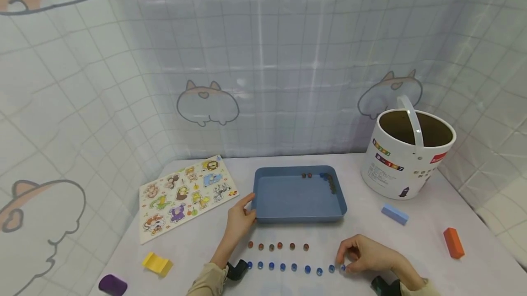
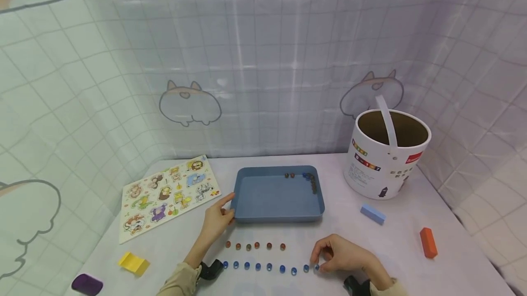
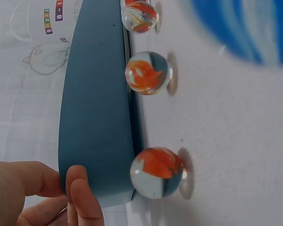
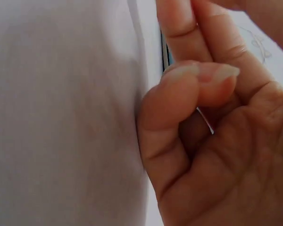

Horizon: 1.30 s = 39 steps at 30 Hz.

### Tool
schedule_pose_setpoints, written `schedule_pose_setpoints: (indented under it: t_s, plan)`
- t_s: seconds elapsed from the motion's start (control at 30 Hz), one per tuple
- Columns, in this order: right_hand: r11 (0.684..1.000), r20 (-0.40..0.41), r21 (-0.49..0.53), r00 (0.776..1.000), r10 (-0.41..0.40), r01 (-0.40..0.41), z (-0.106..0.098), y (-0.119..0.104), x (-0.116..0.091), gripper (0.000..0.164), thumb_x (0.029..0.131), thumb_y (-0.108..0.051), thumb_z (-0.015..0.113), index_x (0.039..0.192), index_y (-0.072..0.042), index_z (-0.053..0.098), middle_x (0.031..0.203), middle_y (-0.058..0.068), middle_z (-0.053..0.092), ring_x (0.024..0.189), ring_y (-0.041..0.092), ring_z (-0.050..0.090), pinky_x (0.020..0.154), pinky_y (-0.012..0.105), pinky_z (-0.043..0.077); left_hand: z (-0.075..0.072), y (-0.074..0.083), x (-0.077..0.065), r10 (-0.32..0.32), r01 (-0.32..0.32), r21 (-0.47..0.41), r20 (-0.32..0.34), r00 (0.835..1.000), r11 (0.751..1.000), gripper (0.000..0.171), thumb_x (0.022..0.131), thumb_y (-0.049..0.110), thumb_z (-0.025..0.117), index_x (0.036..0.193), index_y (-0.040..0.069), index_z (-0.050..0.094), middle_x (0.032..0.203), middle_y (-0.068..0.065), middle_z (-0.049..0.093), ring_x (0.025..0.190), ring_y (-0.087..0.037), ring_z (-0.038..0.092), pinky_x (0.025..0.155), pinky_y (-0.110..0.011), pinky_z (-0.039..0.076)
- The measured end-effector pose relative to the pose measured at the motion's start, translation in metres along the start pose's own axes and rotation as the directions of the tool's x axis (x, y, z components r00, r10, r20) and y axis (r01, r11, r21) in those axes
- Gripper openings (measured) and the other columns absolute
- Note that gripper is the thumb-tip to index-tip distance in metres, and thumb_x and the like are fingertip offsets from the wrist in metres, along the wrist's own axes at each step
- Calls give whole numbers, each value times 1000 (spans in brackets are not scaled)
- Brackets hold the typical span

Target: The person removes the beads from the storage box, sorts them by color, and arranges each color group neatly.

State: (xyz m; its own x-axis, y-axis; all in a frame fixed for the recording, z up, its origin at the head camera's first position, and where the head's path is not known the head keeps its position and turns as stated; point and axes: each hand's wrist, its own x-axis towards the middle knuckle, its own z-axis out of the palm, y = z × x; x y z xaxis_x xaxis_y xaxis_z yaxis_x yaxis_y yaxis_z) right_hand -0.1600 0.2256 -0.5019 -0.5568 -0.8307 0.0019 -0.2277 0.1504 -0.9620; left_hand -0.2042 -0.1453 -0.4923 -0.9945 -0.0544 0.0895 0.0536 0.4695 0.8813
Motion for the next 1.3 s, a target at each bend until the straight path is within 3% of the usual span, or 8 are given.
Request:
schedule_pose_setpoints:
  t_s: [0.2,0.4,0.6,0.77,0.87,1.0,1.17,1.3]
  plan:
    - [997,-21,-66,999,25,-26,5,-5,3,17,78,-5,71,95,-1,69,73,23,53,61,-8,38,50,16,33,-1,1,0,3,-3,-1,-2,1000,1000,52,85,-3,57,136,2,54,49,4,46,45,-8,47,45,-16,37]
    - [991,-36,-116,997,62,-66,7,-9,3,16,76,-6,73,92,-5,69,85,12,66,66,-7,42,56,16,38,-1,1,1,-4,4,-5,-9,1000,1000,53,84,-3,56,136,3,54,48,5,44,45,-7,45,44,-16,35]
    - [988,-33,-129,997,75,-79,4,-11,0,16,76,-7,73,92,-6,69,84,10,66,70,-5,45,58,17,39,-2,0,1,3,-3,8,-8,1000,1000,54,82,-4,55,136,3,55,48,5,46,45,-7,48,43,-16,36]
    - [990,-81,-123,995,60,-70,-13,-17,4,9,86,-7,66,94,-4,68,70,10,52,64,-6,40,51,20,32,-2,1,0,-1,1,-2,-10,1000,1000,54,82,-4,56,136,3,55,48,5,46,45,-7,47,43,-15,34]
    - [992,-88,-121,996,8,-18,-31,-28,10,11,92,-6,59,94,2,65,73,1,54,68,-5,44,54,23,37,-2,0,-1,-8,8,-6,-11,1000,1000,54,82,-3,56,136,3,55,48,5,45,46,-7,48,44,-15,35]
    - [989,-59,-148,998,-39,29,-60,-46,28,17,95,-5,55,96,10,61,88,-11,63,79,-1,53,69,24,49,-2,-1,-1,-12,12,-1,-6,1000,1000,54,82,-3,55,136,3,54,49,5,45,47,-7,48,45,-16,37]
    - [971,-83,-221,994,76,-93,-90,-56,70,29,97,-16,55,103,11,61,90,7,63,72,11,51,66,31,47,-2,-1,-1,-4,4,-5,-13,1000,1000,54,82,-3,55,135,3,55,49,5,45,45,-7,47,44,-15,36]
    - [933,-108,-246,964,243,-263,-99,-47,99,40,98,-30,53,102,8,63,95,19,61,62,16,41,61,33,41,-1,0,-2,7,-7,-7,2,1000,1000,54,81,-3,55,135,1,54,48,5,46,44,-7,47,44,-15,36]
